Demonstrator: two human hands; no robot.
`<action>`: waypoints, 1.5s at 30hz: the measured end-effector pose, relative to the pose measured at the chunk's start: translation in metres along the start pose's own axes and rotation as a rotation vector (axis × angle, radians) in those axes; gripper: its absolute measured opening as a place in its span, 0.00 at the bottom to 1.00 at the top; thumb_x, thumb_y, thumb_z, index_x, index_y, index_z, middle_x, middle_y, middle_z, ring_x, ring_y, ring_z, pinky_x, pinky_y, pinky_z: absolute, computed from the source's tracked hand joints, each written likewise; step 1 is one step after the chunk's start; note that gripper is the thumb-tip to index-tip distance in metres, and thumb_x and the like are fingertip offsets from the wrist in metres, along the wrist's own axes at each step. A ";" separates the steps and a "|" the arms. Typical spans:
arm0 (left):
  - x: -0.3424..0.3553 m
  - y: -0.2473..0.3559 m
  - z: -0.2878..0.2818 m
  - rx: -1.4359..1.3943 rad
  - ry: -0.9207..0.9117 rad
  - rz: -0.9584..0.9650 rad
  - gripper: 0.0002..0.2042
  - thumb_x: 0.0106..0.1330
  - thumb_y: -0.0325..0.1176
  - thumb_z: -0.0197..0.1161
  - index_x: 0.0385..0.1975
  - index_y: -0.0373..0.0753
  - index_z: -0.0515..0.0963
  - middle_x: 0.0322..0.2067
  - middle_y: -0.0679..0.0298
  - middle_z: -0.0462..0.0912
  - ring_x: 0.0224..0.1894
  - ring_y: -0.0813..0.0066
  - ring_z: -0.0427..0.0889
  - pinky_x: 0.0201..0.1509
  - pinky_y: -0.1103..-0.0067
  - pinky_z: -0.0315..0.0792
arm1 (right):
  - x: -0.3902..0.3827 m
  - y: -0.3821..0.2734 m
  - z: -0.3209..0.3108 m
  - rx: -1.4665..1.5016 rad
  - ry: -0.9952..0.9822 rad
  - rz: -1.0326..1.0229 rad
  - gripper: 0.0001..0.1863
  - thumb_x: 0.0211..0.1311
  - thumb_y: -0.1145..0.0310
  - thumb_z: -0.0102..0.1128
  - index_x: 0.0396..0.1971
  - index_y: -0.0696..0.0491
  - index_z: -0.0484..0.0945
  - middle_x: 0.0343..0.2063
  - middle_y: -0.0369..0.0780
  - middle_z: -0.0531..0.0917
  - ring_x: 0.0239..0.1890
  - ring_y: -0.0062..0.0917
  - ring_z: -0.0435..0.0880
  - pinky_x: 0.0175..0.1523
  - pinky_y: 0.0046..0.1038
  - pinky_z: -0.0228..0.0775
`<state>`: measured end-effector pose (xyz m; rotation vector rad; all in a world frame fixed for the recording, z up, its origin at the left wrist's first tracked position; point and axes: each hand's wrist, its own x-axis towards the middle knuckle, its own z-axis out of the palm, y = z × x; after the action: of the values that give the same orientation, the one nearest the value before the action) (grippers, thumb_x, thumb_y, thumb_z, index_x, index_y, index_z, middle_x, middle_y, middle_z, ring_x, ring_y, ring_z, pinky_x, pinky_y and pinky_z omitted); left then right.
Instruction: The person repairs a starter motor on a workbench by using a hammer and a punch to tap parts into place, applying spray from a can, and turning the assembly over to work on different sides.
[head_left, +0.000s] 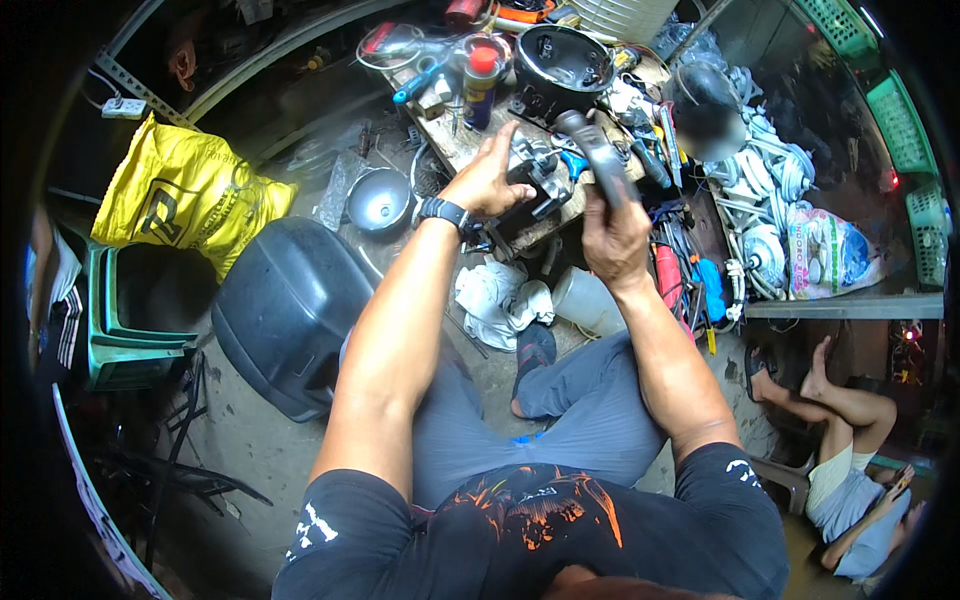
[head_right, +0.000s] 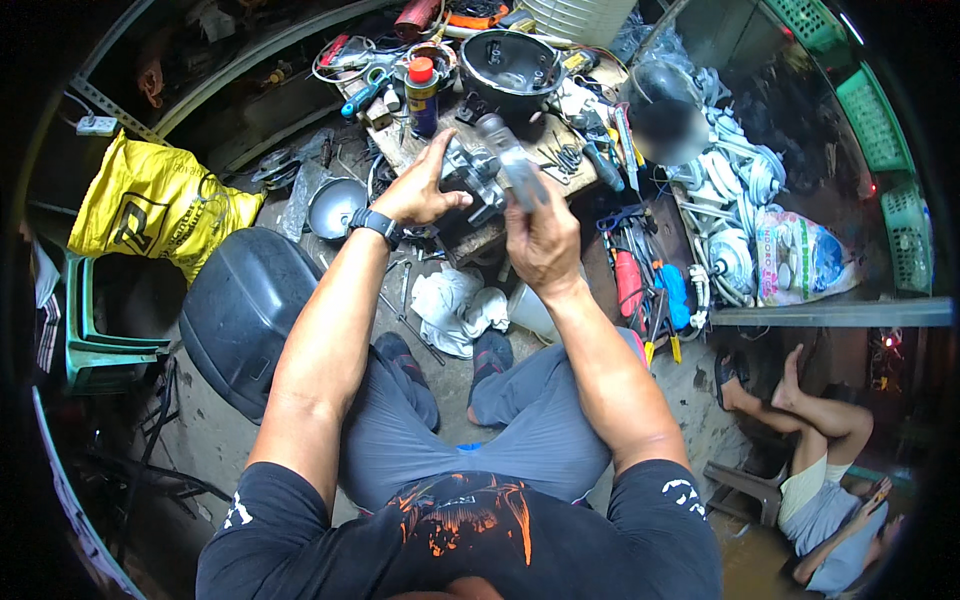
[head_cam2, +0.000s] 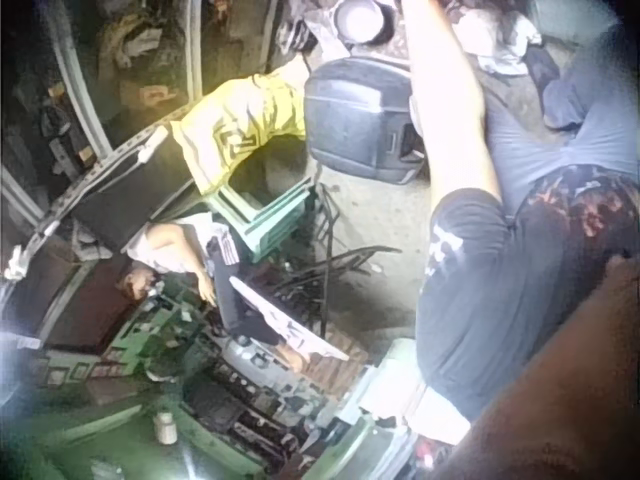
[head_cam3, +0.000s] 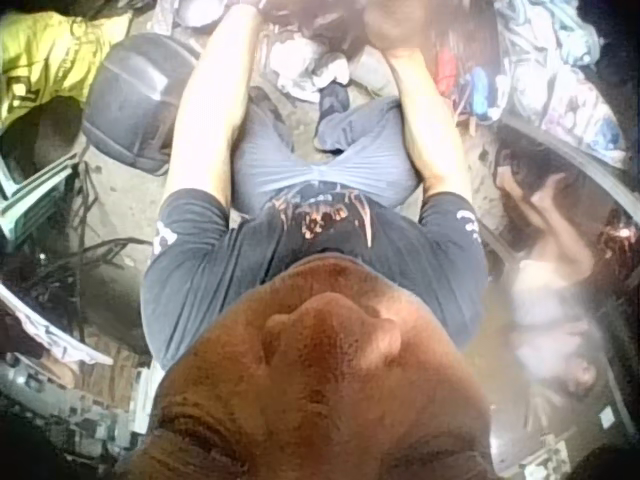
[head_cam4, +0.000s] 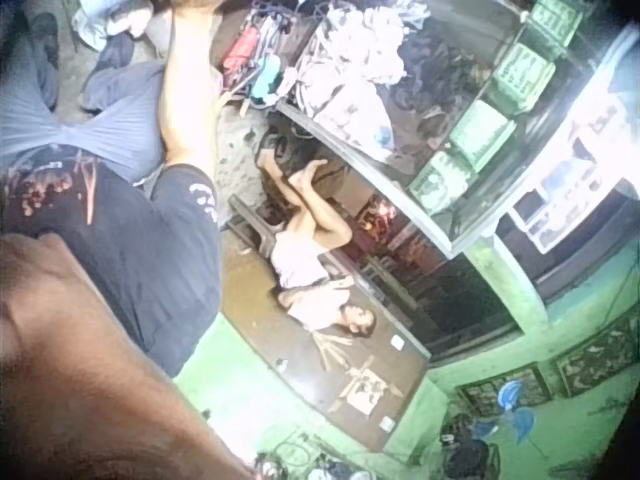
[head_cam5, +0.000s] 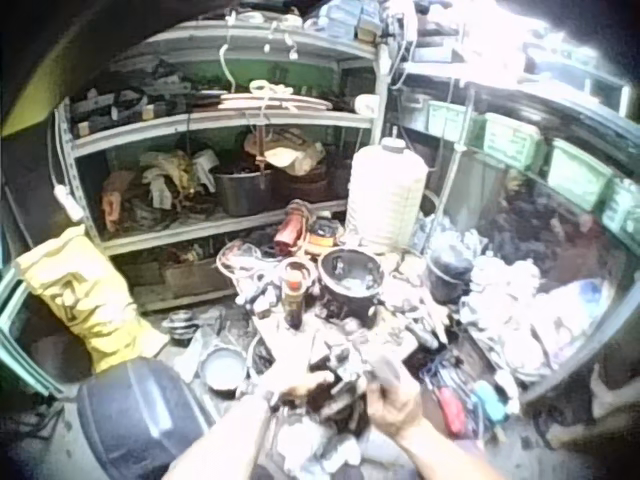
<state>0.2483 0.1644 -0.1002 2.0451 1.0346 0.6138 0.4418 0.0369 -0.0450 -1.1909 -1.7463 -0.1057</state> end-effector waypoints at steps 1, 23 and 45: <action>-0.001 -0.008 0.004 -0.017 0.014 0.046 0.57 0.54 0.42 0.81 0.77 0.35 0.46 0.73 0.37 0.59 0.76 0.45 0.60 0.79 0.64 0.57 | -0.005 0.006 0.004 -0.066 -0.148 0.038 0.20 0.68 0.75 0.61 0.59 0.58 0.74 0.41 0.54 0.84 0.40 0.53 0.85 0.44 0.43 0.79; 0.012 -0.017 0.003 0.003 0.066 0.065 0.56 0.55 0.38 0.80 0.78 0.36 0.45 0.71 0.36 0.61 0.75 0.42 0.60 0.78 0.64 0.57 | 0.004 0.011 0.002 -0.076 -0.208 0.128 0.15 0.69 0.75 0.61 0.53 0.62 0.76 0.35 0.53 0.83 0.38 0.53 0.85 0.41 0.43 0.78; 0.007 -0.009 0.007 -0.002 -0.018 0.075 0.56 0.56 0.39 0.80 0.77 0.34 0.45 0.73 0.37 0.58 0.77 0.44 0.56 0.80 0.65 0.53 | 0.009 -0.018 -0.014 -0.014 0.005 0.063 0.17 0.69 0.78 0.60 0.56 0.61 0.75 0.40 0.53 0.84 0.41 0.52 0.86 0.42 0.42 0.79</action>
<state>0.2526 0.1712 -0.1110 2.0911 0.9504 0.6338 0.4372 0.0258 -0.0235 -1.2541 -1.7049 -0.0834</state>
